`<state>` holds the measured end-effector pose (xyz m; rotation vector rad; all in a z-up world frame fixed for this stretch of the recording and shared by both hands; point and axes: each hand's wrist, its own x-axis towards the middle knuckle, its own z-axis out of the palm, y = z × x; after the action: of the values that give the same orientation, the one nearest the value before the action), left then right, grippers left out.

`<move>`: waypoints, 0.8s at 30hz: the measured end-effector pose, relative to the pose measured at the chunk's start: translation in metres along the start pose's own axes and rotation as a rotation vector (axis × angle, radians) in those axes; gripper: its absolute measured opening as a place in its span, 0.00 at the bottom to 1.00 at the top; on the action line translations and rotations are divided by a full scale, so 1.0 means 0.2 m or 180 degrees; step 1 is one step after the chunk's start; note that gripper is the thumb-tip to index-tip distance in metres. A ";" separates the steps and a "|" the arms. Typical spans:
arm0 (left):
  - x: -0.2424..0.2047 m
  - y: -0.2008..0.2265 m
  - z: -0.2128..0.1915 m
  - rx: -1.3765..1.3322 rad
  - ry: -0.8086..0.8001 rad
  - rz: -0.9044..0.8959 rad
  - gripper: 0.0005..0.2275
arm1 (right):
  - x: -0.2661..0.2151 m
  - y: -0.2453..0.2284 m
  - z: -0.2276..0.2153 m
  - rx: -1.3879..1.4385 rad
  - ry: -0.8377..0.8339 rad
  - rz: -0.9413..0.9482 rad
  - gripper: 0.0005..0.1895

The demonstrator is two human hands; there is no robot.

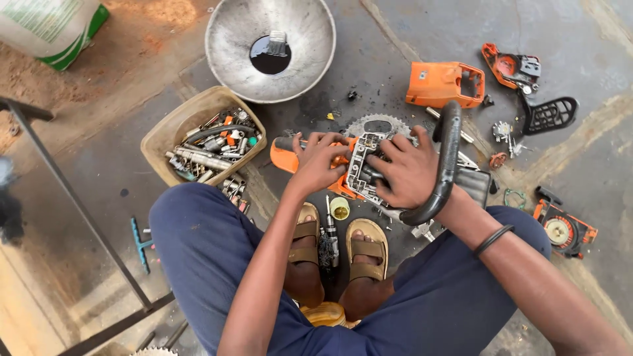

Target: The person sits on the floor of a repair workshop and works on a disassembled chainsaw, handling its engine housing, handle bar and chain sprocket. They reposition the machine body, manipulate its parts by hand, and use a screwdriver on components near the end.

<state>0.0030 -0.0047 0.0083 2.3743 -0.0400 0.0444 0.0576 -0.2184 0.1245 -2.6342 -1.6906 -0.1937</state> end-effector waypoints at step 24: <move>0.00 0.01 0.00 0.0009 -0.0123 -0.0087 0.09 | -0.01 -0.06 -0.01 -0.0430 0.0867 -0.0203 0.19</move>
<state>0.0036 -0.0071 0.0098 2.3780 -0.0259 -0.0145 0.0460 -0.2158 0.1252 -2.4999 -1.7240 -0.6567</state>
